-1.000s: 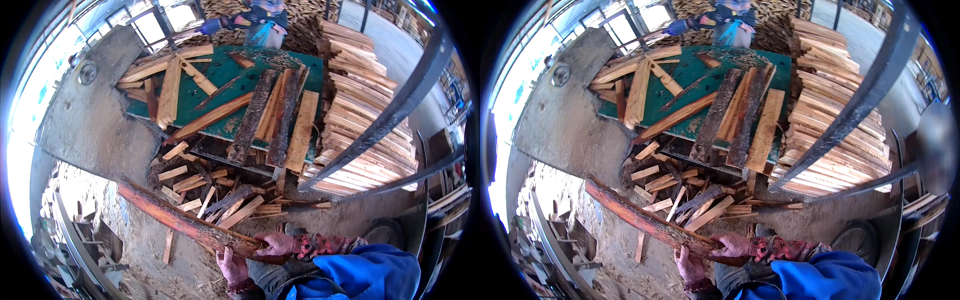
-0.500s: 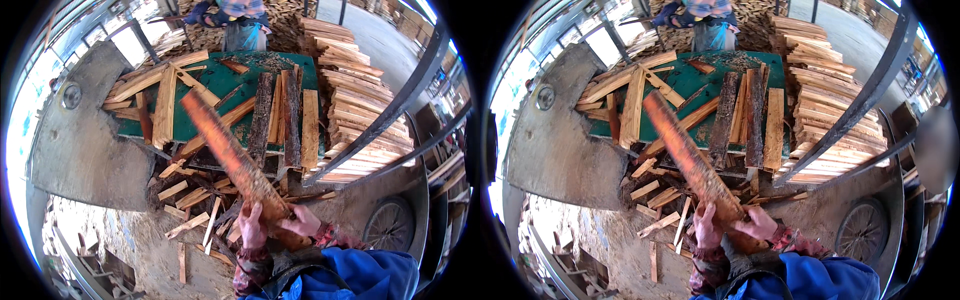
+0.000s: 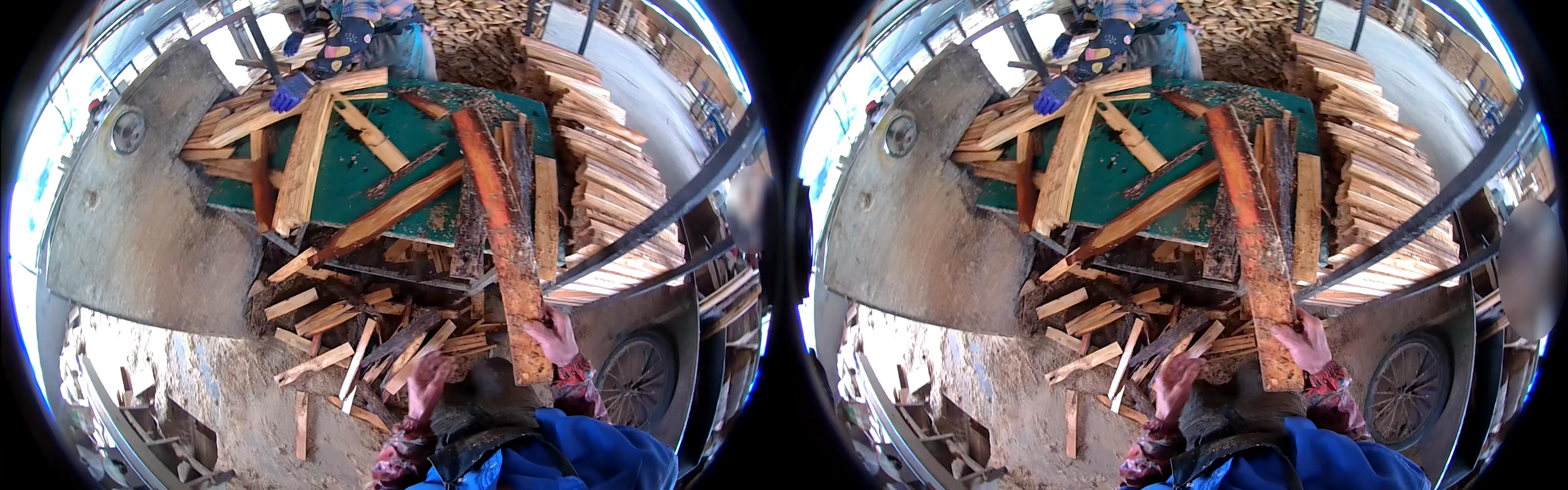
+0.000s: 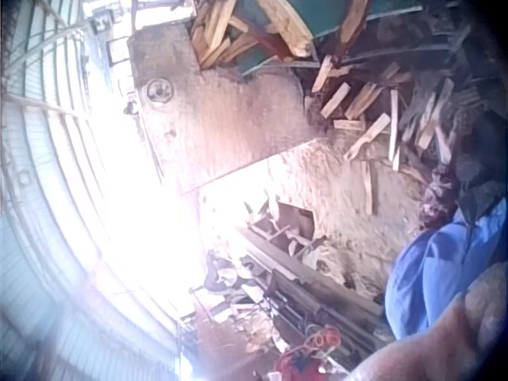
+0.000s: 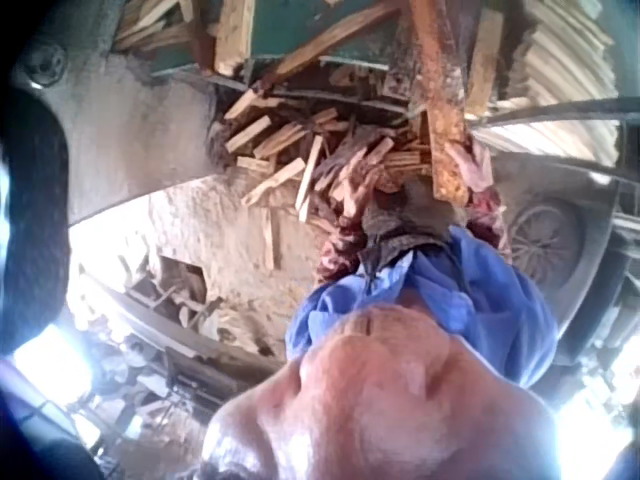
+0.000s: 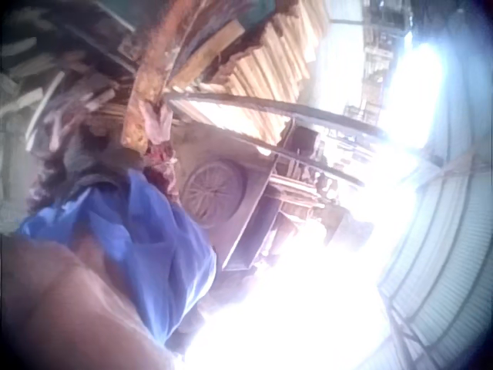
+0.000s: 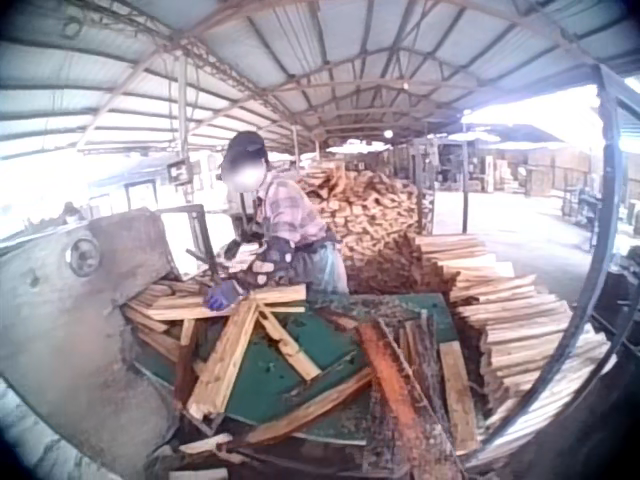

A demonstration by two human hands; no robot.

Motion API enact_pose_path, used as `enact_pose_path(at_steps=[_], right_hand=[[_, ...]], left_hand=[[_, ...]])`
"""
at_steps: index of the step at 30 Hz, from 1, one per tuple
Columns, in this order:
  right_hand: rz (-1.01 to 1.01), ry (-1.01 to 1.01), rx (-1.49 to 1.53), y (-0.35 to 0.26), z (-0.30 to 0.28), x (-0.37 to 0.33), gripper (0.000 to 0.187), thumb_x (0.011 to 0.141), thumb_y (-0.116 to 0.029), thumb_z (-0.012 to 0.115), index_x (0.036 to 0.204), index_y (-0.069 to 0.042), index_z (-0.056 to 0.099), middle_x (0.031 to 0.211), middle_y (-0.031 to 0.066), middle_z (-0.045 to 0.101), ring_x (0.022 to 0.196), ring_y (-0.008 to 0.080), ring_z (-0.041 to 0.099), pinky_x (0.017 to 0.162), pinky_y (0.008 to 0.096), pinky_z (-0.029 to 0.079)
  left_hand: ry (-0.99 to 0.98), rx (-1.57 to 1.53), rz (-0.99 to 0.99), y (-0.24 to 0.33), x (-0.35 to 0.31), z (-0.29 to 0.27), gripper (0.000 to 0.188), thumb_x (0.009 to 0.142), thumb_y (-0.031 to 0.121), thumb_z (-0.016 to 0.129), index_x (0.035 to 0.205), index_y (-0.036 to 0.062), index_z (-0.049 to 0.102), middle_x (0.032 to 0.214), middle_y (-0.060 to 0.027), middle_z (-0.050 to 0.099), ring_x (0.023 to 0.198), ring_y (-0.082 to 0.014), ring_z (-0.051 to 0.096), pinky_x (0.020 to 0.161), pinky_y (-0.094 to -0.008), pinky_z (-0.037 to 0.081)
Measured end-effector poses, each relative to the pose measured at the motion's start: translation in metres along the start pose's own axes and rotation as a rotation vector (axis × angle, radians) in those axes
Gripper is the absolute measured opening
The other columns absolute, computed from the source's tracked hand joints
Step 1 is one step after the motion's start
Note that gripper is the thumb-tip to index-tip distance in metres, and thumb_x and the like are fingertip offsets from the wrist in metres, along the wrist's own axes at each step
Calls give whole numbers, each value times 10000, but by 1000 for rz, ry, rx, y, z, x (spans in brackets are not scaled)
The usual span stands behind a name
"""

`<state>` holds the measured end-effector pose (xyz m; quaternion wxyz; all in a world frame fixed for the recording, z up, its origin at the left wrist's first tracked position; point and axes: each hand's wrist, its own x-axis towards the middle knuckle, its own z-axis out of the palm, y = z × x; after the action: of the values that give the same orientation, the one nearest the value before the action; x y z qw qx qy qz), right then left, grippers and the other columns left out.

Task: The person repeatedly picks up split firewood pieces from a pile on the floor and places them into a wheelbarrow. They also move wood from a green table into the wheelbarrow. The person handles the wood by hand without using tools.

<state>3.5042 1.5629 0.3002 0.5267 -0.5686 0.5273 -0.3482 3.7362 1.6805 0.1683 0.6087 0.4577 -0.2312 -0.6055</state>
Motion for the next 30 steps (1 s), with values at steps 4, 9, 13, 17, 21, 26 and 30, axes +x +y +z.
enact_pose_path(at_steps=[4,9,13,17,21,26,30], right_hand=[[117,-39,60,9,1,-6,347,870,-193,676,1106,40,575,926,26,628,818,87,554,735,253,474],[98,-63,-62,13,3,-25,319,868,-209,663,1050,45,596,880,13,624,781,78,544,698,245,462],[108,-103,-84,11,11,-35,301,868,-194,661,1050,40,605,875,29,646,779,88,568,699,261,477],[170,-70,-51,17,19,-49,305,856,-169,671,1075,34,610,923,51,670,821,101,586,730,268,482],[209,-4,-78,13,27,-66,307,849,-171,677,1072,29,611,908,48,667,811,101,576,725,270,477],[214,-3,-119,4,27,-66,283,848,-204,685,1016,13,617,809,11,620,748,81,532,664,267,450],[235,65,51,-5,28,-57,297,854,-232,692,1000,17,621,809,9,616,745,65,525,660,253,444]], left_hand=[[264,11,90,-2,-4,-53,230,891,-9,611,1106,-46,541,965,-97,649,871,-162,639,753,-267,525],[484,34,254,42,24,-82,163,898,35,612,1036,-26,549,895,-40,624,794,-97,579,710,-236,491],[532,221,448,81,66,-125,163,888,22,616,1026,-17,537,870,-23,619,796,-85,566,723,-206,460],[614,248,473,117,94,-138,172,884,21,631,1031,-17,551,925,-40,638,837,-91,593,778,-218,476],[459,246,337,117,106,-111,216,878,7,632,1076,-29,555,963,-50,639,879,-100,604,809,-219,486],[89,94,244,29,91,-70,169,847,-26,644,1010,-22,599,968,-78,635,864,-127,615,754,-244,514],[-65,83,2,-14,43,-42,222,873,88,669,1050,-21,592,926,-80,656,786,-123,624,683,-244,519]])
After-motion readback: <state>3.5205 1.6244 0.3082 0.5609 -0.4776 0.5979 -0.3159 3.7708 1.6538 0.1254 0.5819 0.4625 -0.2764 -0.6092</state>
